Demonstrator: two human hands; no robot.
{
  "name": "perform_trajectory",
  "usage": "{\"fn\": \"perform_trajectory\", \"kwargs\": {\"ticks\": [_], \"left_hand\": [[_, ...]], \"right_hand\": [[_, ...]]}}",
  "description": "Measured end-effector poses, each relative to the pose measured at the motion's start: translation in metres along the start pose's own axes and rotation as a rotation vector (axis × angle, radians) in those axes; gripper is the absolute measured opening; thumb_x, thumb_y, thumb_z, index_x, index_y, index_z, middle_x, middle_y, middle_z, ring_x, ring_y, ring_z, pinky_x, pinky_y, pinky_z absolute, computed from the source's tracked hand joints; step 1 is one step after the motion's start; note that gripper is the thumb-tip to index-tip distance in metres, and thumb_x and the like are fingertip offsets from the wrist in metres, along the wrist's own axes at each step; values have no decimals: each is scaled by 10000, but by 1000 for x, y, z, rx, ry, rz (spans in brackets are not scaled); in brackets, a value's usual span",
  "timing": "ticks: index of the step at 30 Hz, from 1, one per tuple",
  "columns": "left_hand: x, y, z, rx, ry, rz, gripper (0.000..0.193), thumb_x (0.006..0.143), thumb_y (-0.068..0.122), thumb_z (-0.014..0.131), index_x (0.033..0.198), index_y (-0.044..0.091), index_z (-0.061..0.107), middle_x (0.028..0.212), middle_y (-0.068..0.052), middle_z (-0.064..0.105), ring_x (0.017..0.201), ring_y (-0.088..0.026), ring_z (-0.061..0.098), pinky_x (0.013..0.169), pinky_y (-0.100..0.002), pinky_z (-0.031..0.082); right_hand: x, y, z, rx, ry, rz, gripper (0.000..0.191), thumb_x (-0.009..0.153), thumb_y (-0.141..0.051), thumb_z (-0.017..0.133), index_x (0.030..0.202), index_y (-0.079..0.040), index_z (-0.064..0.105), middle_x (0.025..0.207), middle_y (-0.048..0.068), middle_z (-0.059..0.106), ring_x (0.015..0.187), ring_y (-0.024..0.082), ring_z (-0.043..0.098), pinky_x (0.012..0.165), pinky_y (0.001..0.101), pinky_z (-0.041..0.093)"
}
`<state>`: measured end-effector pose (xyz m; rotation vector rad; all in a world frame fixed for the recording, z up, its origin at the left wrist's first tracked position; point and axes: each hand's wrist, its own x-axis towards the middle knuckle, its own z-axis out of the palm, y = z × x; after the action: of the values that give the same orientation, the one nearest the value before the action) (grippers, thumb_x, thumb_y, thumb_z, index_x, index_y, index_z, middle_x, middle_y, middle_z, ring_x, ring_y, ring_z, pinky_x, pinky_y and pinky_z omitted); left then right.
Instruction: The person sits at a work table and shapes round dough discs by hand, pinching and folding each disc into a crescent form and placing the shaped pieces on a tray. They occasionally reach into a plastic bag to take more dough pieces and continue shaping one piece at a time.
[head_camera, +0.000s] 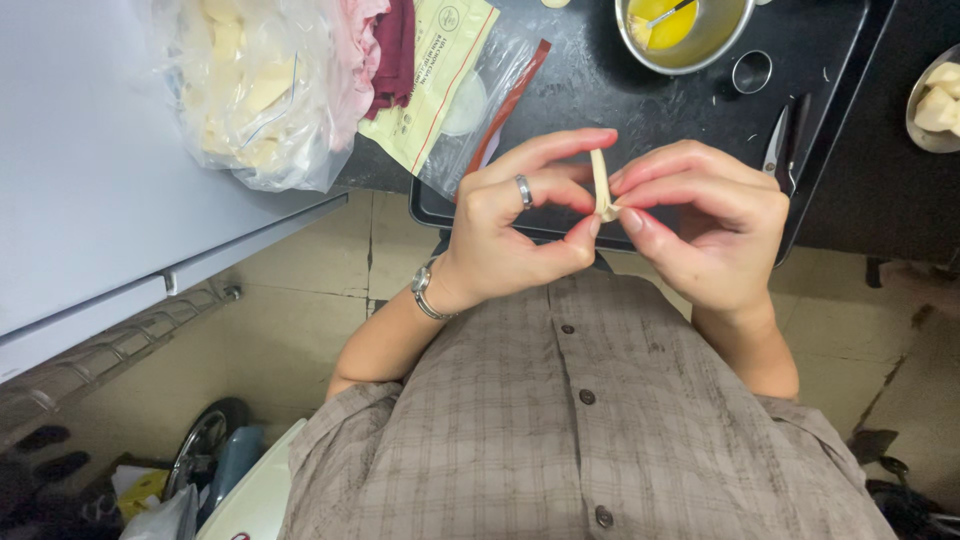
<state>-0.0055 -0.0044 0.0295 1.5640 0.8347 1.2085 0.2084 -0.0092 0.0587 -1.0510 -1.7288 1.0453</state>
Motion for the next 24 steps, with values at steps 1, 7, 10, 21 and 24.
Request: {"fn": "perform_trajectory", "kwargs": {"ticks": [1, 7, 10, 21, 24], "left_hand": [[1, 0, 1, 34, 19, 28, 115, 858, 35, 812, 939, 18, 731, 1388, -123, 638, 1100, -192, 739, 906, -264, 621], [0, -1, -4, -1, -28, 48, 161, 849, 86, 859, 944, 22, 745, 1390, -127, 619, 1095, -191, 727, 937, -288, 599], [1, -6, -1, -72, -36, -4, 148, 911, 87, 862, 940, 8, 740, 1347, -125, 636, 1091, -177, 746, 943, -276, 625], [-3, -16, 0, -241, -76, 6, 154, 958, 44, 772, 863, -2, 660, 1383, -161, 569, 1143, -228, 718, 988, -315, 607], [-1, -19, -1, -279, -134, 17, 142, 969, 58, 786, 926, -4, 666, 1401, -155, 522, 1185, -223, 691, 1035, -320, 585]], "right_hand": [[0, 0, 0, 26, 7, -6, 182, 873, 48, 813, 1020, 27, 707, 1075, 137, 702, 940, 207, 710, 832, 275, 575], [-4, 4, 7, -118, 49, -125, 201, 856, 70, 816, 1029, 34, 720, 1011, 139, 698, 969, 259, 707, 856, 320, 578], [-6, 6, 9, -204, 56, -197, 184, 859, 52, 791, 1010, 44, 686, 1048, 152, 689, 966, 277, 700, 860, 339, 568], [5, -6, 21, 312, 213, 111, 317, 964, -224, 780, 1066, 35, 627, 1101, 69, 596, 1031, 168, 644, 962, 311, 574], [2, 1, 22, 183, 198, 23, 322, 942, -204, 775, 1087, 49, 639, 1128, 114, 574, 1060, 198, 607, 967, 310, 541]]}}
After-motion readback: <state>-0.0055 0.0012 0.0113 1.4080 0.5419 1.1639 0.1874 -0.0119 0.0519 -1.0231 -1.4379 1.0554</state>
